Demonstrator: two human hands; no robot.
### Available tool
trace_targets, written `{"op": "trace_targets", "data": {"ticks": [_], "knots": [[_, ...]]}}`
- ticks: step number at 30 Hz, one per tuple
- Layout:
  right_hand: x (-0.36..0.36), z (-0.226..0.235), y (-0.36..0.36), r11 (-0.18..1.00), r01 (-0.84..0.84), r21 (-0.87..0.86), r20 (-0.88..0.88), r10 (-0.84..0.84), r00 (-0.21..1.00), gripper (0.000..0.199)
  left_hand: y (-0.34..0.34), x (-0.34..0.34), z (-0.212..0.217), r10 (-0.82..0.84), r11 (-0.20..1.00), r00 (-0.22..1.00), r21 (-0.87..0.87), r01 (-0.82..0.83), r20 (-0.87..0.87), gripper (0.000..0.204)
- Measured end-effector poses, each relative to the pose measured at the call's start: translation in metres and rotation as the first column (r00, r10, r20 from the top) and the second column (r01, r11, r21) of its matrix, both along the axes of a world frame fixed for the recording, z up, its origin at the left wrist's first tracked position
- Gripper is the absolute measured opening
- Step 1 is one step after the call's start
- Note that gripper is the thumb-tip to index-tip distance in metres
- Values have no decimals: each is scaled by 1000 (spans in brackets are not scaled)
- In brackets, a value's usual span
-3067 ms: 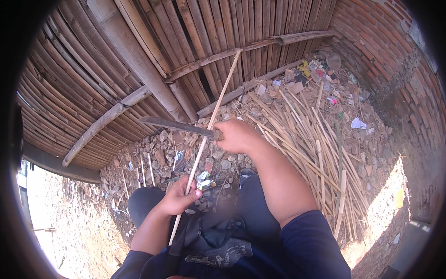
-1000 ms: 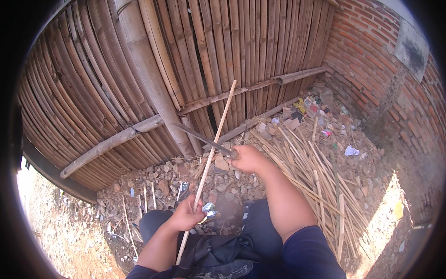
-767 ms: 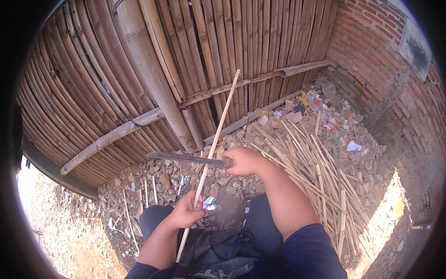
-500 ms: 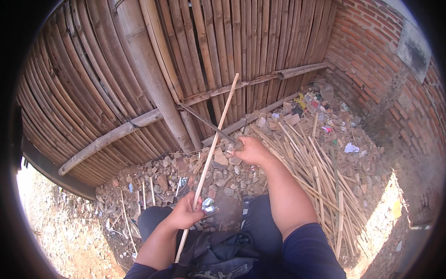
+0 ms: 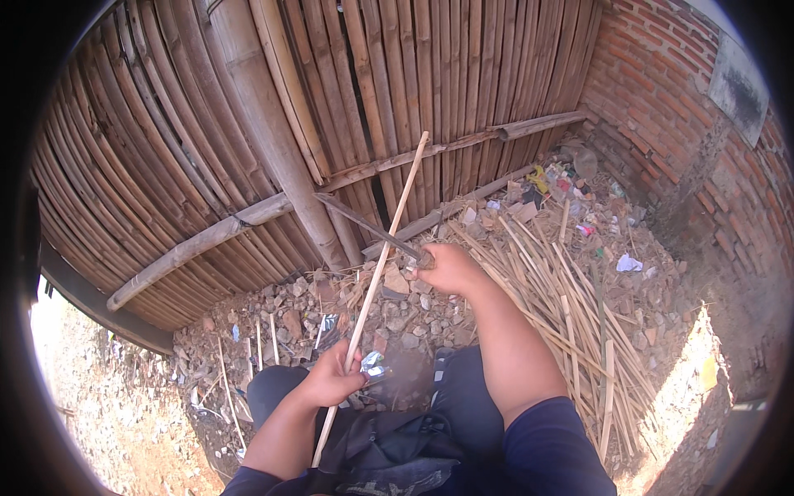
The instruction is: The person shaves a thin strip of bamboo using a metal tool, repeatedly pulling the tool along the length of the wood while holding it by hand.
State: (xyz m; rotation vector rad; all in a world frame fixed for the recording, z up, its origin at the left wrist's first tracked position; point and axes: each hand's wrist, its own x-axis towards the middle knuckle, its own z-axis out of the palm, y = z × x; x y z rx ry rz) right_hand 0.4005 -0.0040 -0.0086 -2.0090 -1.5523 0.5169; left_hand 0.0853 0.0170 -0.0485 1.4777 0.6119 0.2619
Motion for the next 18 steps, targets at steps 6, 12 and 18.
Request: {"op": "trace_targets", "data": {"ticks": [6, 12, 18], "knots": [[-5, -4, 1, 995, 61, -77, -44, -64, 997, 50, 1, 2, 3, -4, 1000, 999, 1, 4, -53, 33], [-43, 25, 0, 935, -233, -267, 139, 277, 951, 40, 0, 2, 6, 30, 1000, 994, 4, -30, -102, 32], [-3, -8, 4, 997, -53, -62, -2, 53, 999, 53, 1, 1, 1, -1, 1000, 999, 26, 2, -38, 32]]}}
